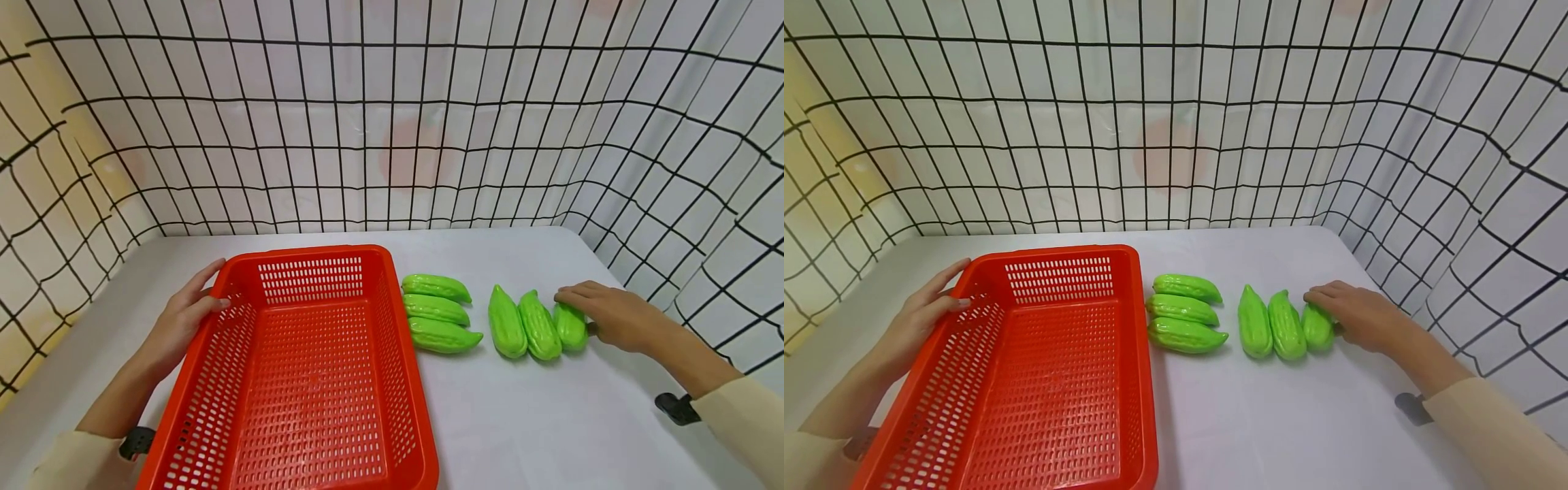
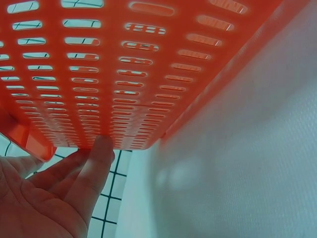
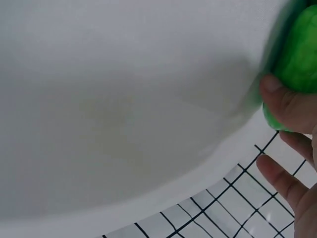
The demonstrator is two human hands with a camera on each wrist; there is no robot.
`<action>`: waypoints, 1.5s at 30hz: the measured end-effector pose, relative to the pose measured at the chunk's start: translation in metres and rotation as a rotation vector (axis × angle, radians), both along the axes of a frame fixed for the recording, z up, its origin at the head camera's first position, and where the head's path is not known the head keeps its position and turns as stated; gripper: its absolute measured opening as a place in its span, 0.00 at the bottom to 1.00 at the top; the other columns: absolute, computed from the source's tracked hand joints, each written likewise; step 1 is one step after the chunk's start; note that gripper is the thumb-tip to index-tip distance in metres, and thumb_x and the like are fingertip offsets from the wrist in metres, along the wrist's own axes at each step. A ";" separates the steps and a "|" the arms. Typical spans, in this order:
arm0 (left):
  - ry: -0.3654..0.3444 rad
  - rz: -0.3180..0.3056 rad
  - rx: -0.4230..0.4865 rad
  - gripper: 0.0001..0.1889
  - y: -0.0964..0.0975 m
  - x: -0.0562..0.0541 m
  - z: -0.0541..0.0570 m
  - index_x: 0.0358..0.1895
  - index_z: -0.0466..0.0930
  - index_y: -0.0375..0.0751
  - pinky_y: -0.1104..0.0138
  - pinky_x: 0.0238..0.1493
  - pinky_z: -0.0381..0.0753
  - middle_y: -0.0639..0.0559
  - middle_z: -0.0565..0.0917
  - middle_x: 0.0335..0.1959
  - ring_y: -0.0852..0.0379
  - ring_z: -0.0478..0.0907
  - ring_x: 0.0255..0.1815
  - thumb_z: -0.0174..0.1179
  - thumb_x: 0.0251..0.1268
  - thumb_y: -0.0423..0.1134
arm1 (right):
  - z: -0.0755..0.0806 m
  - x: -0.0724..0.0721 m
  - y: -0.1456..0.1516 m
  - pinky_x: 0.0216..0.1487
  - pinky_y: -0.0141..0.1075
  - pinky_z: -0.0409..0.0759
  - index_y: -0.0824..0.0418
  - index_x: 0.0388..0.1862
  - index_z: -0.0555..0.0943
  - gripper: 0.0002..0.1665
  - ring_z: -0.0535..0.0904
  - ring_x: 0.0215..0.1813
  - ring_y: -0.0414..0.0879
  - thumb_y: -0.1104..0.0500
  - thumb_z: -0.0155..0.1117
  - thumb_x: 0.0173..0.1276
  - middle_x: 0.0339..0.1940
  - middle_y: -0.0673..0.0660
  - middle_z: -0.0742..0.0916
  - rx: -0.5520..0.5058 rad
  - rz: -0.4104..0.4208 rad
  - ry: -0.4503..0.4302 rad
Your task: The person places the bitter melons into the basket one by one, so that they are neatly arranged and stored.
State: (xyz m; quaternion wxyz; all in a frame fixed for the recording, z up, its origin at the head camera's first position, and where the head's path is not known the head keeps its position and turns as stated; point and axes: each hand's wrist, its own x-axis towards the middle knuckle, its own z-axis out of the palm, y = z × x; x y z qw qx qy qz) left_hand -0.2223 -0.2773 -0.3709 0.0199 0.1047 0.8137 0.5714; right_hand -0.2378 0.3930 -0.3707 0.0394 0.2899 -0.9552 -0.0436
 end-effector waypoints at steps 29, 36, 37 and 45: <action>-0.005 0.021 -0.005 0.38 0.003 -0.001 0.003 0.84 0.39 0.52 0.57 0.42 0.89 0.30 0.65 0.74 0.54 0.85 0.46 0.46 0.77 0.39 | 0.046 -0.014 -0.017 0.31 0.35 0.81 0.63 0.66 0.71 0.41 0.83 0.38 0.50 0.44 0.75 0.63 0.47 0.63 0.85 -0.386 -0.224 -0.037; -0.016 0.029 -0.010 0.38 0.003 0.001 0.003 0.84 0.39 0.52 0.56 0.41 0.89 0.30 0.65 0.73 0.52 0.85 0.46 0.46 0.76 0.39 | 0.054 -0.022 -0.061 0.33 0.36 0.82 0.62 0.67 0.71 0.35 0.83 0.45 0.51 0.44 0.68 0.69 0.45 0.59 0.86 -0.565 -0.248 -0.128; -0.019 0.026 -0.007 0.38 0.002 0.001 0.003 0.84 0.39 0.52 0.56 0.41 0.89 0.30 0.65 0.73 0.52 0.85 0.46 0.46 0.76 0.39 | 0.054 -0.023 -0.068 0.33 0.36 0.83 0.62 0.66 0.72 0.34 0.83 0.46 0.49 0.44 0.68 0.70 0.45 0.58 0.86 -0.603 -0.241 -0.150; -0.013 0.026 -0.013 0.39 0.003 -0.002 0.003 0.84 0.39 0.52 0.55 0.42 0.88 0.31 0.65 0.74 0.46 0.85 0.49 0.46 0.76 0.39 | 0.059 -0.024 -0.131 0.39 0.40 0.86 0.62 0.67 0.70 0.31 0.81 0.45 0.49 0.45 0.61 0.75 0.49 0.60 0.85 -0.767 -0.166 -0.313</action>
